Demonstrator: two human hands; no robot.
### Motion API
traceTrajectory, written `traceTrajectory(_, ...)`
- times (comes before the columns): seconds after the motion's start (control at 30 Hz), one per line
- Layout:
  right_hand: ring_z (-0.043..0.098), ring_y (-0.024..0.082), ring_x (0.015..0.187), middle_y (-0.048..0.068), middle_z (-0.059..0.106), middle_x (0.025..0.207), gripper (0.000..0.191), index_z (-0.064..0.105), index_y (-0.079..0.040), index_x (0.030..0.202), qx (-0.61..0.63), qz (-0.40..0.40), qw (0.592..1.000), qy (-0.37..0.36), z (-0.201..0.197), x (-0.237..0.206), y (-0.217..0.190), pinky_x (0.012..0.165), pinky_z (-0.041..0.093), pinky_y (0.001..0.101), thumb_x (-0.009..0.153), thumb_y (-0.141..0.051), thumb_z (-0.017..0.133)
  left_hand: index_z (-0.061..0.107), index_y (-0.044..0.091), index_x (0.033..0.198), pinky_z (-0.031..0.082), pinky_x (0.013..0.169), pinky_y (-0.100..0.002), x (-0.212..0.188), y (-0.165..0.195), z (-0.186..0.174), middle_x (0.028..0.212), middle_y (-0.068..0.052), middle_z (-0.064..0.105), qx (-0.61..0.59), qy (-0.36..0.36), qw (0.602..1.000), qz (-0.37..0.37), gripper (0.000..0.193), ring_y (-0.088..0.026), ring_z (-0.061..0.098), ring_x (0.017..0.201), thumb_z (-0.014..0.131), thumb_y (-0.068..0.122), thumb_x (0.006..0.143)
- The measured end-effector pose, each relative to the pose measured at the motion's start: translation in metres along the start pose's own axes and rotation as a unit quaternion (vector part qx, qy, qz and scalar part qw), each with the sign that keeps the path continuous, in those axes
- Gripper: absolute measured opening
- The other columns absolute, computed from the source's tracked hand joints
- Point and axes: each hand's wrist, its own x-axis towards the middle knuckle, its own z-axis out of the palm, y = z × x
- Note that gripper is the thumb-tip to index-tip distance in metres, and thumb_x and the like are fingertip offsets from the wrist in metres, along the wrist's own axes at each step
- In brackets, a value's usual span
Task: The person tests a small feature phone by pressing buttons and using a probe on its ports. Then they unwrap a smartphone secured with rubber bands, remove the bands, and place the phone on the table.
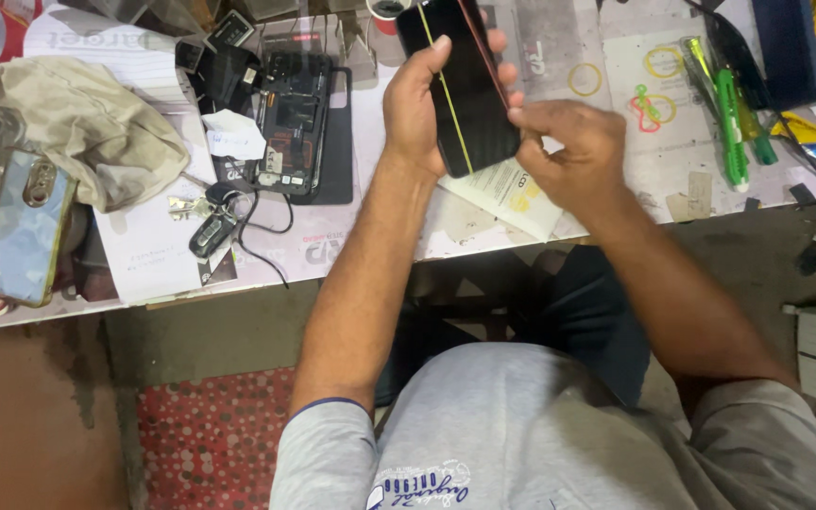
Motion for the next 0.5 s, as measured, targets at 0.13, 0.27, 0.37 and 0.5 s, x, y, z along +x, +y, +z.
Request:
traceTrajectory(0.13, 0.072, 0.016, 0.087, 0.01, 0.073, 0.101, 0.021, 0.068, 0.002, 0.12, 0.133, 0.073, 0.988, 0.017, -0.011, 0.01, 0.013, 0.077, 0.058, 0.0242, 0.102, 0.012, 0.066, 0.057, -0.012, 0.133, 0.063, 0.093, -0.053, 0.003, 0.002, 0.006, 0.121, -0.027, 0.068, 0.024, 0.012, 0.999, -0.039, 0.046, -0.036, 0.072, 0.104, 0.046, 0.023, 0.104)
traceTrajectory(0.27, 0.07, 0.013, 0.102, 0.005, 0.071, 0.116, 0.022, 0.059, 0.004, 0.131, 0.264, 0.145, 0.953, 0.005, -0.018, 0.026, 0.017, 0.093, 0.057, 0.0233, 0.109, 0.008, 0.065, 0.056, -0.012, 0.129, 0.064, 0.09, -0.055, 0.001, 0.003, 0.016, 0.121, -0.026, 0.068, 0.063, 0.057, 0.996, -0.038, 0.044, -0.034, 0.075, 0.104, 0.046, 0.017, 0.099)
traceTrajectory(0.37, 0.065, 0.012, 0.102, 0.004, 0.058, 0.123, 0.027, 0.059, 0.006, 0.126, 0.197, 0.119, 0.973, -0.003, -0.021, 0.049, 0.019, 0.092, 0.055, 0.0251, 0.1, 0.005, 0.067, 0.056, -0.017, 0.135, 0.063, 0.092, -0.053, -0.004, 0.004, 0.023, 0.118, -0.031, 0.068, 0.111, 0.008, 0.993, -0.05, 0.046, -0.037, 0.074, 0.098, 0.05, 0.017, 0.104)
traceTrajectory(0.5, 0.065, 0.013, 0.1, 0.007, 0.065, 0.119, 0.032, 0.061, 0.007, 0.132, 0.174, 0.116, 0.975, -0.076, -0.024, 0.074, 0.022, 0.088, 0.057, 0.0269, 0.102, 0.003, 0.067, 0.051, -0.016, 0.135, 0.064, 0.085, -0.053, -0.007, 0.006, 0.033, 0.121, -0.027, 0.067, 0.132, 0.005, 0.989, -0.07, 0.045, -0.036, 0.073, 0.097, 0.054, 0.014, 0.101)
